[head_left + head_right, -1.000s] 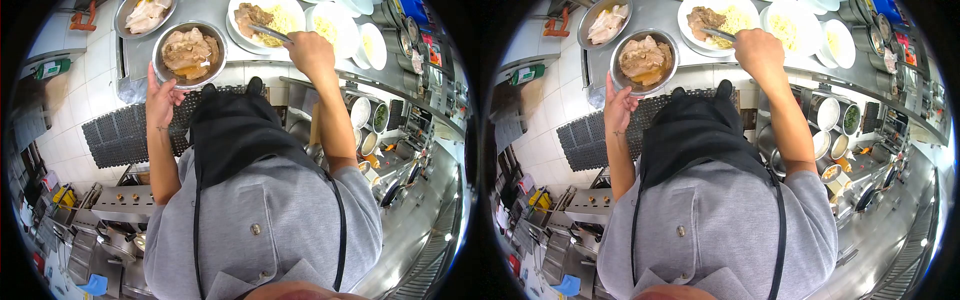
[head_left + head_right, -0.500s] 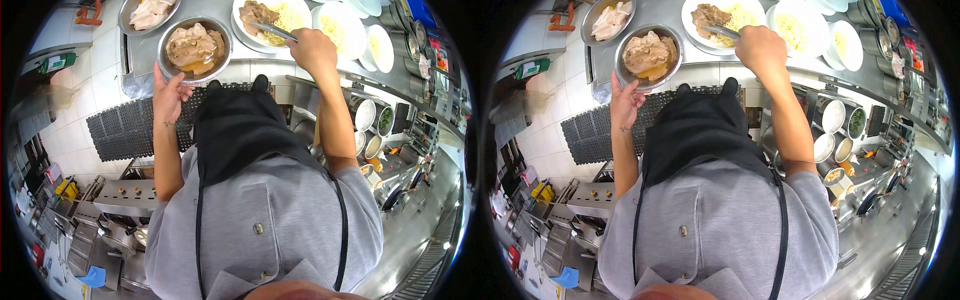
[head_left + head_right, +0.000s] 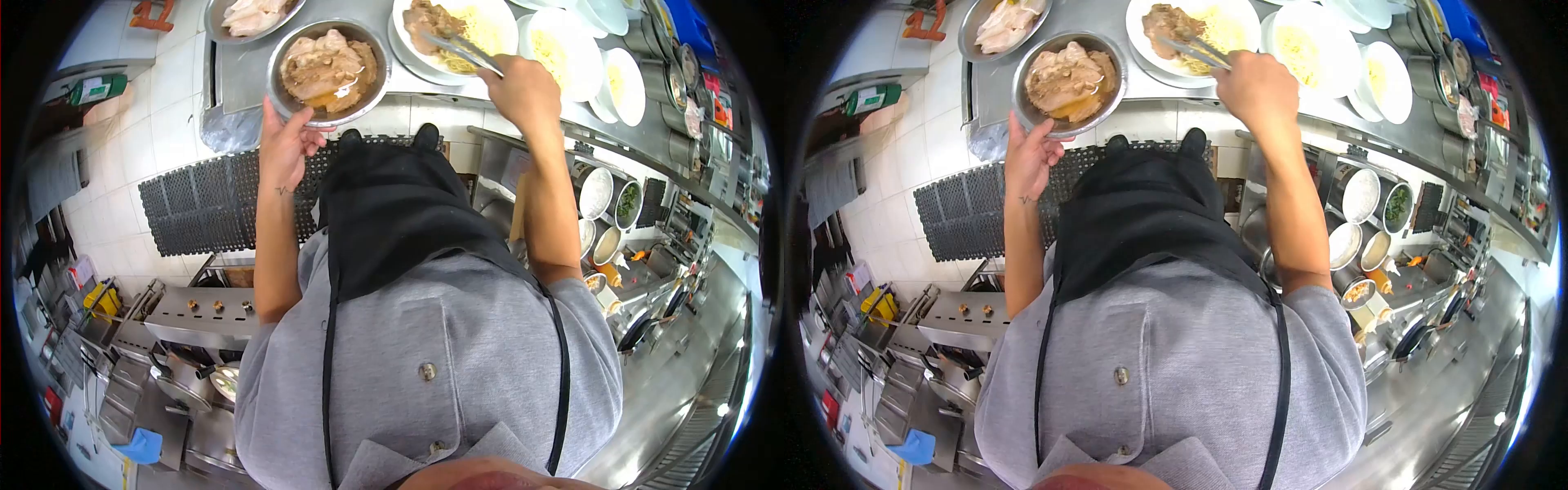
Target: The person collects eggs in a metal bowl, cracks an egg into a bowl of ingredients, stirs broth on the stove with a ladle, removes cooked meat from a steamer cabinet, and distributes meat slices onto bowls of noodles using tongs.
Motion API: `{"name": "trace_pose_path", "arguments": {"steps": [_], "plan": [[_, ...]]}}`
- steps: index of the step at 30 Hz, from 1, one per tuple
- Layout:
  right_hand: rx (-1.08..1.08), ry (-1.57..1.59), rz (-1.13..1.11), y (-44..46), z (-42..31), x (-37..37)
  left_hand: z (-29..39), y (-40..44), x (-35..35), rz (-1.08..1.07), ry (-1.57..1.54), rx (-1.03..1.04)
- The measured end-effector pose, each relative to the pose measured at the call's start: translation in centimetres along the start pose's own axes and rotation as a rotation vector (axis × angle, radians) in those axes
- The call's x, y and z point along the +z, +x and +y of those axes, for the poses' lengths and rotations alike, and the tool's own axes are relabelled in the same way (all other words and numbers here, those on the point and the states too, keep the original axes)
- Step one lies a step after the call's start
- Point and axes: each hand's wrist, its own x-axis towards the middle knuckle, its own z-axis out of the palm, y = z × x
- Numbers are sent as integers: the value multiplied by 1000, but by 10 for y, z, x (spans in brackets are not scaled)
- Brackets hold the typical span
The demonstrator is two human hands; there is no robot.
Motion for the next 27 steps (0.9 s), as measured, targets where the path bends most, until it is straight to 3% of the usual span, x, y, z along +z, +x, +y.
{"name": "trace_pose_path", "arguments": {"steps": [6,8,12,17,21,23,27], "plan": [[7,120,25,-21,-27,-46,0,-4,4,24,-1,52],[-337,187,48,-23,-34,-46,7,-11,9,23,32,45],[-524,183,10,6,-33,-48,21,-30,17,13,127,30],[-571,161,6,-5,-17,-76,38,-51,38,17,76,80],[-410,165,-43,-14,-6,-84,46,-56,54,-16,-2,158],[-471,174,41,-12,-1,-84,50,-56,62,-38,8,174],[-515,188,-2,-10,15,-86,50,-55,71,-80,-13,201]]}}
